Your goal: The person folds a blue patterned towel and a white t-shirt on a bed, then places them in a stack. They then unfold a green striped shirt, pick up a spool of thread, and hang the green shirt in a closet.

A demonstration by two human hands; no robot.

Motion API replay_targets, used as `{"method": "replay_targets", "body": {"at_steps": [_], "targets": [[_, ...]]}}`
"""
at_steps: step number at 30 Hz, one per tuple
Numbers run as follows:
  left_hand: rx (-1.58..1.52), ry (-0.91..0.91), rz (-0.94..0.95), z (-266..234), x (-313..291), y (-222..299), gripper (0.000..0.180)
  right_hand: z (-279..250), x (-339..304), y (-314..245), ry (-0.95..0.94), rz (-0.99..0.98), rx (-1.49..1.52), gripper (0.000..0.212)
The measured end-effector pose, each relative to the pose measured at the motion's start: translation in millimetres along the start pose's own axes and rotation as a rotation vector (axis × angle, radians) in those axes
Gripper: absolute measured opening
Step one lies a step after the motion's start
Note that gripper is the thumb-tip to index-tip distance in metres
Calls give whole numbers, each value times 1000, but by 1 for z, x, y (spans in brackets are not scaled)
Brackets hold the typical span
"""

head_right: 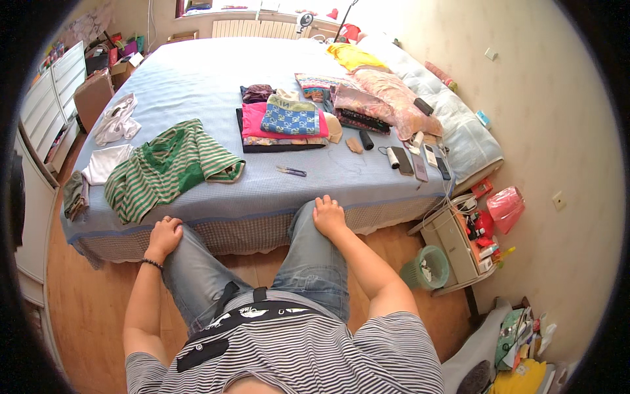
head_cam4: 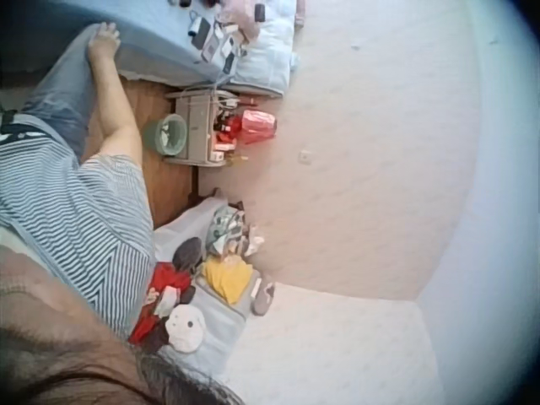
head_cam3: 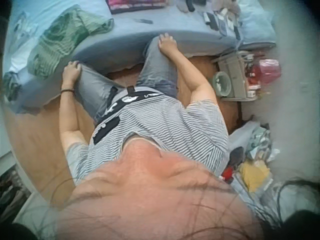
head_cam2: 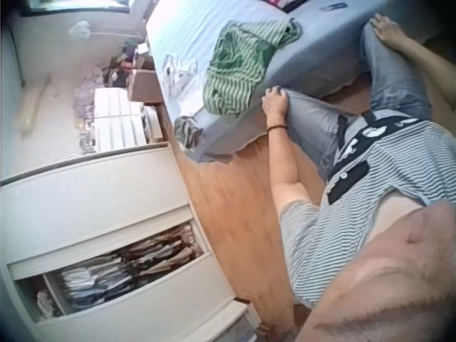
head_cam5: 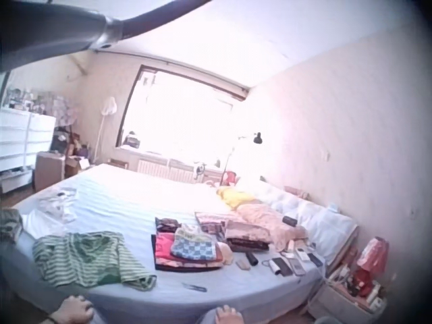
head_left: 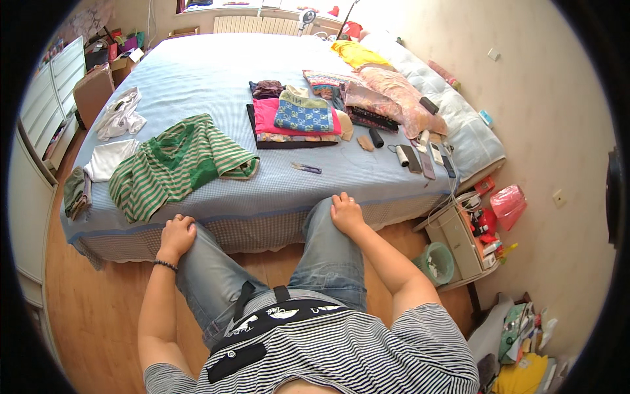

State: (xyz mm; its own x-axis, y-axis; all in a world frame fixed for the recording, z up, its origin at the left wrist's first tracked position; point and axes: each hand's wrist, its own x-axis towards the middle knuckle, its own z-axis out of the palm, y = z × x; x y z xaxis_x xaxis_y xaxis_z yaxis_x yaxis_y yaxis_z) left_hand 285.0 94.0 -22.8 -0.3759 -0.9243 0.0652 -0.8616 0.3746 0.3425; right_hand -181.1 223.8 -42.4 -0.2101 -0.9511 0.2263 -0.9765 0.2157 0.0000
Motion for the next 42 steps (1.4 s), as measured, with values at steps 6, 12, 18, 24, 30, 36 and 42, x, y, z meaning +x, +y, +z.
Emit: {"method": "replay_targets", "body": {"at_steps": [6,12,18,24,30,36,42], "targets": [[-46,-13,16,-5,1,-12,26,-20,4,-15,-114,-23,4,45],[58,-194,95,-16,11,-16,24,-20,2,-9,-297,-198,-83,45],[-83,-236,248,-18,18,-36,21,-20,10,10,-116,-354,83,36],[-161,-152,195,-20,15,-26,20,-7,70,65,240,44,495,10],[-165,-142,164,-10,25,-17,21,21,144,221,352,633,362,21],[-169,-155,61,-10,34,0,19,76,163,250,309,474,26,21],[-211,83,10,8,32,12,12,55,160,265,289,665,850,9]]}}
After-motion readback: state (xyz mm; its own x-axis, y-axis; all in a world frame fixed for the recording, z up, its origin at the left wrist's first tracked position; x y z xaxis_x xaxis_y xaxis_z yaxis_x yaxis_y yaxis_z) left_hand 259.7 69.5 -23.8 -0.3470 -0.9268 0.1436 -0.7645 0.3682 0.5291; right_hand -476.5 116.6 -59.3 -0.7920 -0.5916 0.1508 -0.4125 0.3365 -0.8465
